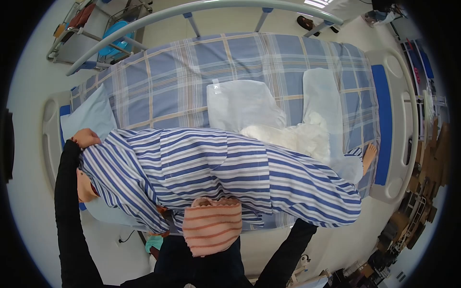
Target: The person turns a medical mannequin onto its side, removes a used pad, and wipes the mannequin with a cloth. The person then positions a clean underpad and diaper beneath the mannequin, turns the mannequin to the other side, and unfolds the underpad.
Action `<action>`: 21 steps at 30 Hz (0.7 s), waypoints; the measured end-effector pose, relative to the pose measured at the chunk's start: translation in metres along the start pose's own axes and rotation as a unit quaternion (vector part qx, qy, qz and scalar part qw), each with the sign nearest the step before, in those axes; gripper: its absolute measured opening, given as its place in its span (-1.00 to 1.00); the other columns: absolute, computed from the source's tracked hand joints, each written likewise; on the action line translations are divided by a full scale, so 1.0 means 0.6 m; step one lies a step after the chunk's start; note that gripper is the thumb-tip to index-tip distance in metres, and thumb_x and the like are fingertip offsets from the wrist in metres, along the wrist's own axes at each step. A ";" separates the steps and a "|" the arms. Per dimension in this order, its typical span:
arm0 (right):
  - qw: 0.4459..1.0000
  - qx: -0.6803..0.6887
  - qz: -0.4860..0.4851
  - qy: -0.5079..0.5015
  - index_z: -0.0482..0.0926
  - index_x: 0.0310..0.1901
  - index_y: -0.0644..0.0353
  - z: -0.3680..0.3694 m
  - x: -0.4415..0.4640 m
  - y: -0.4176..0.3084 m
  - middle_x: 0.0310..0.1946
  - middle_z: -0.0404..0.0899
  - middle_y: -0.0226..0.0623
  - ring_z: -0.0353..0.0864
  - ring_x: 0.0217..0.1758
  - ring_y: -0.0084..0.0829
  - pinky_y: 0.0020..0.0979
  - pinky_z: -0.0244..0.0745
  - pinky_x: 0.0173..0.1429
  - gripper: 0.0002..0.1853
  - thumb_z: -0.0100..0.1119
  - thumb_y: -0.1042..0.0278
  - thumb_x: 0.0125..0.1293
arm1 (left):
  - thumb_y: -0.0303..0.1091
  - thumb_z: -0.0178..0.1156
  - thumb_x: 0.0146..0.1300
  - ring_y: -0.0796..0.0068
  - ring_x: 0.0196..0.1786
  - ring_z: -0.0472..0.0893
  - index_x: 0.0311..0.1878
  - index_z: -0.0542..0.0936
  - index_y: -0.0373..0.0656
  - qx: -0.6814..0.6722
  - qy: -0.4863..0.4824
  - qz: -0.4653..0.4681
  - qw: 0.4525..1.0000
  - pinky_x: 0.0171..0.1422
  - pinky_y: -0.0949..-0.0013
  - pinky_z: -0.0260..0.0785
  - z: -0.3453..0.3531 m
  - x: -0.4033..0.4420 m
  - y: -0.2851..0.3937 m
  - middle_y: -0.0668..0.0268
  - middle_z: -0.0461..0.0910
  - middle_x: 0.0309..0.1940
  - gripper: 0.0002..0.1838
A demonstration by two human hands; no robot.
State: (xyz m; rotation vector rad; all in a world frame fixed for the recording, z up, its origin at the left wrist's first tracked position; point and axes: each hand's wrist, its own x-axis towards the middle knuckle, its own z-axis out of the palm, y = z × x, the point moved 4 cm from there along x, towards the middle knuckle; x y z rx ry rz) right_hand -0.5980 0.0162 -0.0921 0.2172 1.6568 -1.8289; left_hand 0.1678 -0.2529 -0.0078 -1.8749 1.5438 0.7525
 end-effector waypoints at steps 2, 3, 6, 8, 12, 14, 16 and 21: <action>1.000 0.000 -0.010 -0.009 0.39 0.21 0.19 0.004 0.003 -0.015 0.13 0.50 -0.23 0.53 0.10 -0.21 -0.14 0.48 0.13 -0.50 -0.15 -0.03 0.47 | 0.10 0.20 0.00 0.03 -0.19 0.63 -0.28 0.72 -0.15 0.007 -0.014 0.009 1.000 0.02 0.21 0.43 0.006 0.010 -0.004 0.02 0.67 -0.29 -0.52; 1.000 0.002 -0.015 -0.014 0.39 0.21 0.19 0.007 0.005 -0.023 0.13 0.50 -0.23 0.53 0.11 -0.21 -0.13 0.48 0.13 -0.50 -0.15 -0.03 0.47 | 0.10 0.19 0.02 0.04 -0.18 0.64 -0.27 0.72 -0.19 0.021 -0.025 -0.002 0.999 0.02 0.23 0.43 0.008 0.016 -0.004 0.01 0.67 -0.29 -0.50; 0.999 0.005 -0.026 -0.032 0.38 0.22 0.19 0.025 0.013 -0.050 0.14 0.49 -0.24 0.52 0.12 -0.21 -0.13 0.48 0.14 -0.50 -0.16 -0.03 0.47 | 0.11 0.18 0.03 0.06 -0.15 0.64 -0.25 0.71 -0.22 -0.001 -0.033 0.005 0.999 0.02 0.24 0.43 0.014 0.027 -0.008 -0.02 0.67 -0.23 -0.47; 0.998 0.009 -0.037 -0.041 0.38 0.22 0.19 0.041 0.017 -0.071 0.15 0.48 -0.24 0.52 0.13 -0.21 -0.13 0.48 0.14 -0.50 -0.16 -0.04 0.47 | 0.12 0.16 0.06 0.04 -0.09 0.63 -0.15 0.71 -0.12 0.029 -0.053 0.038 0.997 0.05 0.23 0.42 0.039 0.083 -0.043 -0.04 0.64 -0.13 -0.48; 0.996 0.017 -0.055 -0.067 0.37 0.23 0.19 0.086 0.031 -0.105 0.17 0.47 -0.25 0.51 0.14 -0.22 -0.13 0.47 0.15 -0.49 -0.17 -0.04 0.47 | 0.12 0.12 0.12 0.03 0.03 0.59 -0.02 0.67 0.09 0.075 -0.059 0.089 0.991 0.15 0.21 0.38 0.034 0.083 -0.009 -0.04 0.60 -0.03 -0.53; 0.995 0.023 -0.065 -0.076 0.37 0.23 0.18 0.113 0.041 -0.118 0.17 0.47 -0.25 0.50 0.15 -0.22 -0.13 0.47 0.16 -0.49 -0.17 -0.04 0.47 | 0.18 0.15 0.04 0.01 0.07 0.57 0.01 0.66 0.04 0.031 -0.045 0.000 0.999 0.18 0.22 0.37 0.048 0.116 -0.012 -0.05 0.57 0.05 -0.44; 0.993 0.029 -0.074 -0.089 0.36 0.24 0.18 0.140 0.055 -0.127 0.18 0.46 -0.26 0.50 0.15 -0.22 -0.13 0.47 0.16 -0.49 -0.17 -0.04 0.47 | 0.11 0.10 0.06 0.02 -0.01 0.60 -0.09 0.67 -0.08 0.026 0.003 0.037 0.999 0.12 0.22 0.40 0.065 0.146 -0.014 -0.06 0.60 -0.07 -0.49; 0.989 0.034 -0.098 -0.103 0.35 0.25 0.18 0.212 0.102 -0.123 0.20 0.45 -0.27 0.49 0.17 -0.22 -0.13 0.46 0.18 -0.49 -0.18 -0.04 0.48 | -0.03 0.05 0.13 0.09 -0.29 0.66 -0.27 0.68 -0.23 -0.130 0.054 0.039 0.989 -0.04 0.24 0.46 0.075 0.219 0.007 0.02 0.67 -0.36 -0.57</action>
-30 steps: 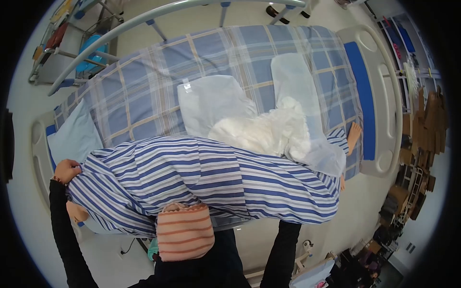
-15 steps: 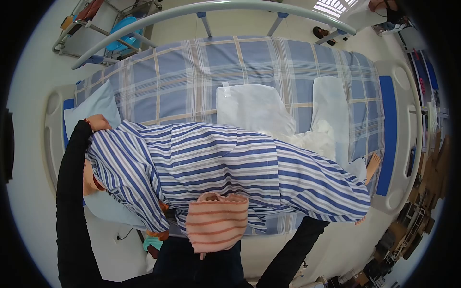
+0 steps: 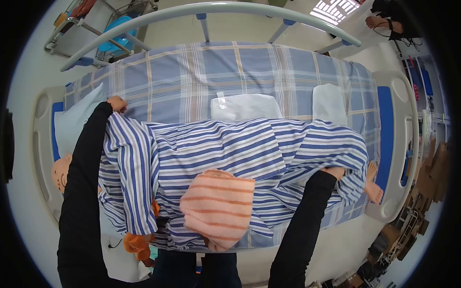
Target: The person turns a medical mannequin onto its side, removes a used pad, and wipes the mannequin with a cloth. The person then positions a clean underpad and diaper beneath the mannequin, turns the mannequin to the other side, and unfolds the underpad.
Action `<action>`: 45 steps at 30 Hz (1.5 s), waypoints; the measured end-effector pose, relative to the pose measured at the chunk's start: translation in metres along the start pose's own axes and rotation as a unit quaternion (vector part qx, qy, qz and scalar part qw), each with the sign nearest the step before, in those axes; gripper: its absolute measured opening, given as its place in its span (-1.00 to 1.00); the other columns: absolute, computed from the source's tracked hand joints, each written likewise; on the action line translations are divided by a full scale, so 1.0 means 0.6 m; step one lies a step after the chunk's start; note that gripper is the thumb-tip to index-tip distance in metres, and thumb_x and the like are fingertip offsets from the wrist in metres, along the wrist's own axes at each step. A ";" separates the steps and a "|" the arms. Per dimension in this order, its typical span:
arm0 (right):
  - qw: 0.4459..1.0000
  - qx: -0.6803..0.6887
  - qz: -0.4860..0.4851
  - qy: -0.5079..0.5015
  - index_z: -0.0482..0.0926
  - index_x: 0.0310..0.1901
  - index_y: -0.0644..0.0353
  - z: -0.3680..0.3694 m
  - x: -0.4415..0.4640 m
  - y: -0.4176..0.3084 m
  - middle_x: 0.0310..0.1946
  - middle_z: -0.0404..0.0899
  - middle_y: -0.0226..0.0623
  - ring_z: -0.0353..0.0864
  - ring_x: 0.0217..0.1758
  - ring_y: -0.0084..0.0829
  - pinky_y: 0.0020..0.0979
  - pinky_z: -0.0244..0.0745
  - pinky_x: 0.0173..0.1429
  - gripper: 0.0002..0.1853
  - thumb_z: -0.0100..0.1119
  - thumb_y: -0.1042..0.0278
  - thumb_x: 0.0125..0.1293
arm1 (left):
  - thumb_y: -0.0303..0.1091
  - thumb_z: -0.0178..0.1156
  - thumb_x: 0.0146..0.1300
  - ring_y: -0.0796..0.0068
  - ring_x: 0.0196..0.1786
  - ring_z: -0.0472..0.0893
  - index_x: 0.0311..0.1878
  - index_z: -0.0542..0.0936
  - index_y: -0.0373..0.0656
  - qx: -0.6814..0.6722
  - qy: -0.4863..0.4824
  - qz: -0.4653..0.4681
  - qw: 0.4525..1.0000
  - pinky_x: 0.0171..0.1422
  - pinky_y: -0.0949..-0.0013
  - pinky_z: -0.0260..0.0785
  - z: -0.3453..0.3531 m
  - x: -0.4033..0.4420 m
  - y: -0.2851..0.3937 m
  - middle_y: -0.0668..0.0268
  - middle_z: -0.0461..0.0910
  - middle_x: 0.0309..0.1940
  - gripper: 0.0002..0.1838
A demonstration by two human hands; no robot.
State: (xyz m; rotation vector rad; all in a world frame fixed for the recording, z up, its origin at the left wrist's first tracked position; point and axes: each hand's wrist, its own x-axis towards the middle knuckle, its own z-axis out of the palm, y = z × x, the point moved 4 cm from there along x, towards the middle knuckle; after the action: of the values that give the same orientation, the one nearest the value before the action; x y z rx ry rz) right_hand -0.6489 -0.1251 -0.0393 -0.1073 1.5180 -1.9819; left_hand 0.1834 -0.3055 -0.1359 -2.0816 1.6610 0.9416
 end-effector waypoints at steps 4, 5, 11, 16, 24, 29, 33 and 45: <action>1.000 0.009 0.001 -0.009 0.34 0.26 0.18 0.048 0.022 0.032 0.22 0.44 -0.28 0.48 0.19 -0.22 -0.13 0.45 0.19 -0.48 -0.19 -0.04 0.48 | -0.09 0.05 0.14 0.07 -0.19 0.65 -0.27 0.68 -0.25 0.080 0.141 0.045 0.986 -0.02 0.16 0.44 -0.028 -0.029 0.060 0.02 0.67 -0.29 -0.60; 1.000 0.009 0.003 -0.010 0.34 0.26 0.18 0.057 0.026 0.036 0.22 0.43 -0.28 0.48 0.19 -0.22 -0.13 0.45 0.19 -0.48 -0.19 -0.04 0.48 | -0.11 0.06 0.16 0.09 -0.24 0.65 -0.28 0.67 -0.26 0.078 0.180 0.070 0.978 -0.06 0.16 0.44 -0.033 -0.032 0.077 0.03 0.66 -0.34 -0.61; 0.999 0.007 0.025 -0.019 0.33 0.27 0.17 0.080 0.018 0.040 0.24 0.42 -0.29 0.47 0.21 -0.23 -0.12 0.45 0.20 -0.48 -0.20 -0.04 0.48 | -0.05 0.30 0.11 0.28 -0.17 0.65 -0.14 0.63 -0.30 -0.077 0.093 0.261 0.958 -0.06 0.27 0.45 -0.005 -0.112 0.389 0.11 0.66 -0.30 -0.54; 0.994 0.061 0.088 -0.033 0.33 0.27 0.22 -0.005 0.024 0.084 0.20 0.44 -0.21 0.48 0.21 -0.25 -0.18 0.43 0.22 -0.44 -0.16 -0.08 0.47 | 0.22 0.45 -0.21 0.01 0.02 0.57 0.04 0.51 -0.40 -0.065 0.013 0.239 0.969 0.13 0.21 0.41 0.127 -0.073 0.561 -0.10 0.57 -0.06 -0.10; 0.963 -0.266 -0.024 0.044 0.51 -0.11 0.26 -0.272 -0.323 0.000 -0.30 0.55 -0.30 0.54 -0.26 -0.51 -0.48 0.47 -0.18 -0.67 -0.04 0.11 0.46 | -0.12 0.43 -0.03 0.41 -0.32 0.66 -0.21 0.70 -0.27 -0.279 -0.027 0.238 0.930 -0.14 0.40 0.47 0.264 0.008 0.509 0.19 0.71 -0.30 -0.58; 0.921 -0.197 0.324 0.085 0.53 -0.04 0.25 -0.403 -0.555 0.250 -0.23 0.59 -0.26 0.61 -0.25 -0.46 -0.42 0.56 -0.23 -0.71 0.14 0.22 0.34 | -0.19 0.35 0.10 0.47 -0.26 0.68 -0.13 0.68 -0.25 -0.130 -0.113 0.193 0.966 -0.15 0.41 0.47 0.279 0.063 0.472 0.24 0.72 -0.27 -0.64; 0.964 -0.250 0.083 -0.040 0.48 0.06 0.27 -0.363 -0.534 0.431 -0.15 0.61 -0.24 0.63 -0.17 -0.39 -0.28 0.57 -0.10 -0.64 0.14 0.26 0.31 | -0.16 0.33 0.12 0.37 -0.26 0.69 -0.16 0.69 -0.25 -0.122 -0.019 0.252 0.960 -0.17 0.34 0.47 0.275 0.069 0.469 0.19 0.72 -0.29 -0.65; 0.941 -0.235 0.243 0.002 0.45 0.10 0.21 -0.356 -0.498 0.371 -0.05 0.60 -0.24 0.58 -0.05 -0.34 -0.19 0.48 0.04 -0.63 0.05 0.17 0.38 | -0.15 0.25 0.11 0.06 -0.19 0.67 -0.17 0.66 -0.24 0.030 0.078 0.212 0.974 -0.07 0.18 0.46 0.262 0.030 0.463 0.01 0.68 -0.35 -0.65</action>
State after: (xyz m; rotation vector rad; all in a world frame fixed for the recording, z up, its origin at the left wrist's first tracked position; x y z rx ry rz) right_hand -0.4060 0.1805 -0.2182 0.0718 1.7895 -1.2163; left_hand -0.1249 -0.2994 -0.2208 -1.8340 2.2459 0.8462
